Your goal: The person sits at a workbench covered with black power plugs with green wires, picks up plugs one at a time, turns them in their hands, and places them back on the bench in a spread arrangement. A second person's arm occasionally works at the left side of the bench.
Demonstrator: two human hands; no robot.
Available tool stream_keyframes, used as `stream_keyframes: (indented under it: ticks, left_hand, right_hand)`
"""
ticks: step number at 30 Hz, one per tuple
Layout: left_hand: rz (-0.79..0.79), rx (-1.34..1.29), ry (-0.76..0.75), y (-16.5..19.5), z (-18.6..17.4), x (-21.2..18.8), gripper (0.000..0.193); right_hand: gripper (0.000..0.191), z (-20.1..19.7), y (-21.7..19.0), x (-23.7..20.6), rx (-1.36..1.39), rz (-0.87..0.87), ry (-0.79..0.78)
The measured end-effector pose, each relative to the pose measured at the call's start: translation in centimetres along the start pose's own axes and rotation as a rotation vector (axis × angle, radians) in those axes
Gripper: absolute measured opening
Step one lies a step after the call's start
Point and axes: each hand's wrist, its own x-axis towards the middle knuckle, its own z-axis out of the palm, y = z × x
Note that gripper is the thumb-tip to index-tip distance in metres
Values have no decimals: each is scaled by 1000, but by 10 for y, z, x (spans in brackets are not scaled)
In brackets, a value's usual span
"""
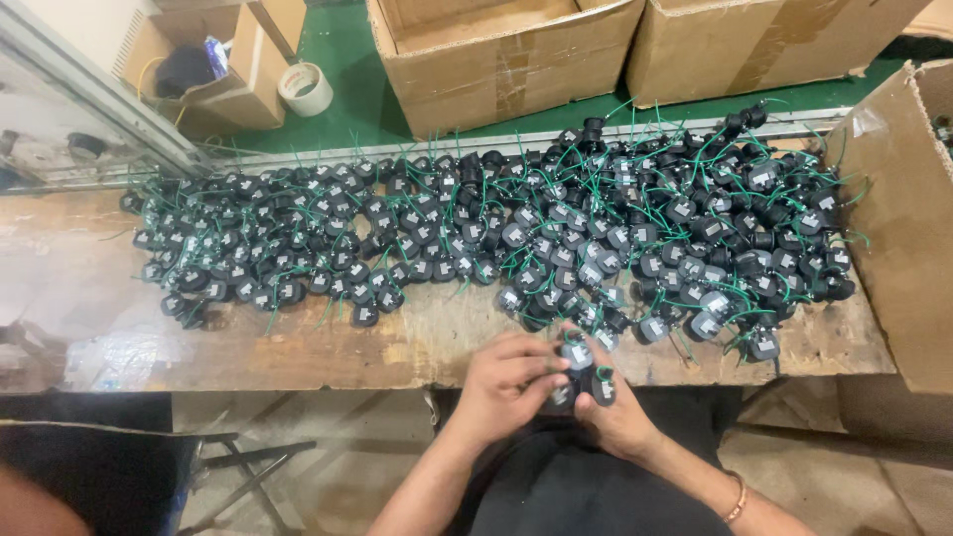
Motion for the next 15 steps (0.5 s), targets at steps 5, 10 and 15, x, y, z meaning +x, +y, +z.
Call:
stream_keyframes:
  ticks: [5,10,15]
  left_hand:
    - [-153,-15,-8,25,23,14,23]
    - [162,44,-105,23,13,18,26]
    - [69,16,-38,17,14,12,24]
  right_hand:
    - [96,-3,3,-3,46,142,166]
    - [88,-5,-5,-4,134,19,184]
    - [77,-4,-9,-1,-178,-99,229]
